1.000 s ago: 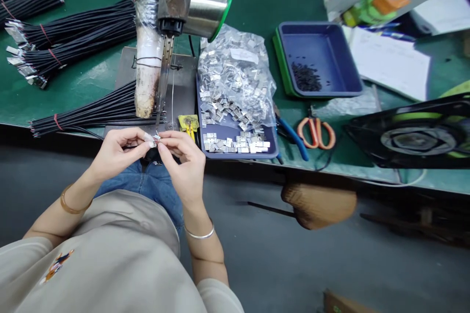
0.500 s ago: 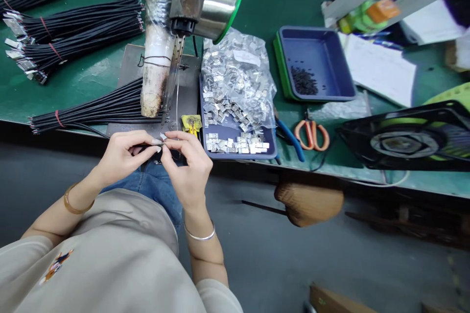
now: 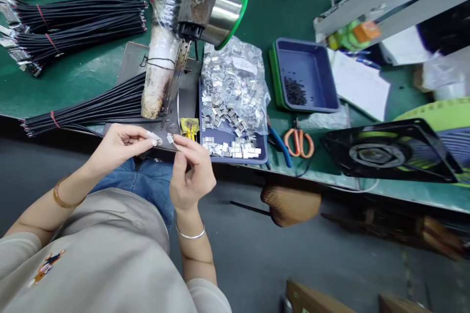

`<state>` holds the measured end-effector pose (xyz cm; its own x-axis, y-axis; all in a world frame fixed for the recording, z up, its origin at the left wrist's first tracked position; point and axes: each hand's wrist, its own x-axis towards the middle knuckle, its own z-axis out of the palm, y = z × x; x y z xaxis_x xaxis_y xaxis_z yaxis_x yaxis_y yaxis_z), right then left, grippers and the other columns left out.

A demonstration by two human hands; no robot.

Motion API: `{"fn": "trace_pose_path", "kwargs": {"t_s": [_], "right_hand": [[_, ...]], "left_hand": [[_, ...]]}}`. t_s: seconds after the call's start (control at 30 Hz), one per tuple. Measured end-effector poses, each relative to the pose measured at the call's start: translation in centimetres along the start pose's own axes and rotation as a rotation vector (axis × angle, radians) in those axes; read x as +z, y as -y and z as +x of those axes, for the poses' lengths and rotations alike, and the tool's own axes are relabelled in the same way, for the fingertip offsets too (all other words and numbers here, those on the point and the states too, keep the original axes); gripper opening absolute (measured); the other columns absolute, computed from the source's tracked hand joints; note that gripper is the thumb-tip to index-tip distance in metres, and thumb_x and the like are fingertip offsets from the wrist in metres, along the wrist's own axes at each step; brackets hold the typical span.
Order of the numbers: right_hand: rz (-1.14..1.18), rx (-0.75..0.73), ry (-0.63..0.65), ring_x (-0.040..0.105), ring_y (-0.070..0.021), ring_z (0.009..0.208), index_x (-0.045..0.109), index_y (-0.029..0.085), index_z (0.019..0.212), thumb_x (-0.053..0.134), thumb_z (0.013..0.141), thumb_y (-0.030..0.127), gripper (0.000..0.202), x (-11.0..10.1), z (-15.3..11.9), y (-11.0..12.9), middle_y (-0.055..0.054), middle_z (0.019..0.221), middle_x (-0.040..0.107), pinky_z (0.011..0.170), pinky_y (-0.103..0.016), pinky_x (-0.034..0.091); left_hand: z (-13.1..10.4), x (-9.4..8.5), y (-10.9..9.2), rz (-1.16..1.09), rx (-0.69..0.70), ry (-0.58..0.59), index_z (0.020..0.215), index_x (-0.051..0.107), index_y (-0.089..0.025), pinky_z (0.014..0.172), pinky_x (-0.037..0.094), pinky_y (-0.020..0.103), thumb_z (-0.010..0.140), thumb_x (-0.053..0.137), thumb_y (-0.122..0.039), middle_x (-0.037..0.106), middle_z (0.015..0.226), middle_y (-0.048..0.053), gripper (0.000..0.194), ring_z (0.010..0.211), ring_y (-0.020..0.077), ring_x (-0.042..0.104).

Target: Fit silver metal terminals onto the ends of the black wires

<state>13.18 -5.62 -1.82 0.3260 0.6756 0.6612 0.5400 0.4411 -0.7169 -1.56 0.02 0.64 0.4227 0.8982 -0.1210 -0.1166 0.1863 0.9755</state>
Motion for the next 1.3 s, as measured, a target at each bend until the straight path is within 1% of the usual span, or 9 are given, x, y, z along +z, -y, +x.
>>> {"fn": "trace_pose_path", "kwargs": {"t_s": [0.1,0.2,0.33,0.43,0.6,0.77,0.93,1.1,1.3], "right_hand": [[-0.072,-0.152,0.070,0.075,-0.0166,0.089,0.068,0.024,0.098,0.067,0.089,0.011,0.016,-0.2,0.1,-0.1,-0.002,0.099,0.077,0.081,-0.032,0.062],[-0.015,-0.037,0.074,0.076,-0.0164,0.088,0.066,0.023,0.094,0.067,0.089,0.012,0.013,-0.1,0.1,-0.5,-0.002,0.097,0.077,0.075,-0.030,0.063],[0.045,0.100,0.118,0.076,-0.0184,0.093,0.064,0.022,0.089,0.067,0.089,0.015,0.008,0.0,0.3,-1.0,-0.004,0.099,0.077,0.077,-0.032,0.064],[-0.032,-0.032,0.162,0.077,-0.0187,0.094,0.064,0.022,0.087,0.069,0.086,0.010,0.013,-0.1,0.5,-1.1,-0.004,0.101,0.079,0.082,-0.033,0.065],[-0.117,-0.272,0.160,0.079,-0.0176,0.088,0.061,0.023,0.089,0.069,0.081,0.003,0.023,0.0,0.6,-1.5,-0.005,0.100,0.080,0.075,-0.028,0.066],[-0.081,-0.148,0.160,0.078,-0.0187,0.093,0.059,0.023,0.091,0.064,0.087,0.006,0.018,0.1,0.4,-1.6,-0.008,0.115,0.078,0.076,-0.030,0.067],[-0.076,-0.058,0.210,0.079,-0.0182,0.088,0.059,0.022,0.087,0.063,0.089,0.010,0.013,-0.2,0.8,-1.3,-0.007,0.112,0.078,0.076,-0.031,0.068],[-0.034,-0.001,0.236,0.079,-0.0188,0.089,0.057,0.022,0.083,0.062,0.090,0.011,0.014,-0.2,1.1,-1.2,-0.008,0.115,0.078,0.076,-0.032,0.068],[-0.027,0.025,0.257,0.078,-0.0211,0.096,0.057,0.022,0.083,0.063,0.090,0.014,0.012,-0.2,1.4,-1.3,-0.008,0.116,0.077,0.080,-0.035,0.068]], "left_hand": [[0.3,0.3,-0.1,-0.005,0.010,-0.030,0.068,0.070,-0.010,0.050,0.033,0.019,0.070,0.077,-0.028,0.055,0.055,-0.003,0.019,0.050,0.0052,0.041],[0.5,0.5,0.1,0.019,0.023,-0.056,0.066,0.070,-0.011,0.049,0.031,0.019,0.071,0.074,-0.025,0.053,0.052,-0.003,0.015,0.049,0.0050,0.039],[0.6,0.6,0.1,0.043,0.041,-0.088,0.069,0.074,-0.011,0.059,0.043,0.022,0.074,0.069,-0.027,0.066,0.064,0.002,0.017,0.059,0.0099,0.054],[0.7,0.6,0.0,0.064,0.042,-0.116,0.068,0.074,-0.012,0.063,0.047,0.023,0.074,0.070,-0.029,0.069,0.068,0.003,0.019,0.064,0.0118,0.058],[0.9,0.9,-0.1,0.064,0.039,-0.159,0.063,0.071,-0.012,0.060,0.046,0.021,0.070,0.069,-0.027,0.066,0.064,0.002,0.017,0.062,0.0104,0.055],[1.1,1.4,0.1,0.068,0.032,-0.215,0.063,0.072,-0.012,0.054,0.041,0.020,0.066,0.066,-0.027,0.064,0.061,0.001,0.016,0.057,0.0089,0.051],[1.1,1.6,0.3,0.114,0.041,-0.257,0.064,0.074,-0.011,0.049,0.036,0.019,0.066,0.065,-0.025,0.061,0.058,0.001,0.017,0.053,0.0073,0.045],[1.0,2.2,-0.1,0.134,0.044,-0.349,0.063,0.070,-0.011,0.045,0.027,0.017,0.065,0.064,-0.025,0.048,0.050,-0.004,0.015,0.048,0.0048,0.034],[0.9,2.5,-0.4,0.126,0.058,-0.342,0.063,0.072,-0.011,0.043,0.026,0.017,0.066,0.064,-0.025,0.045,0.051,-0.005,0.016,0.048,0.0033,0.026]]}}
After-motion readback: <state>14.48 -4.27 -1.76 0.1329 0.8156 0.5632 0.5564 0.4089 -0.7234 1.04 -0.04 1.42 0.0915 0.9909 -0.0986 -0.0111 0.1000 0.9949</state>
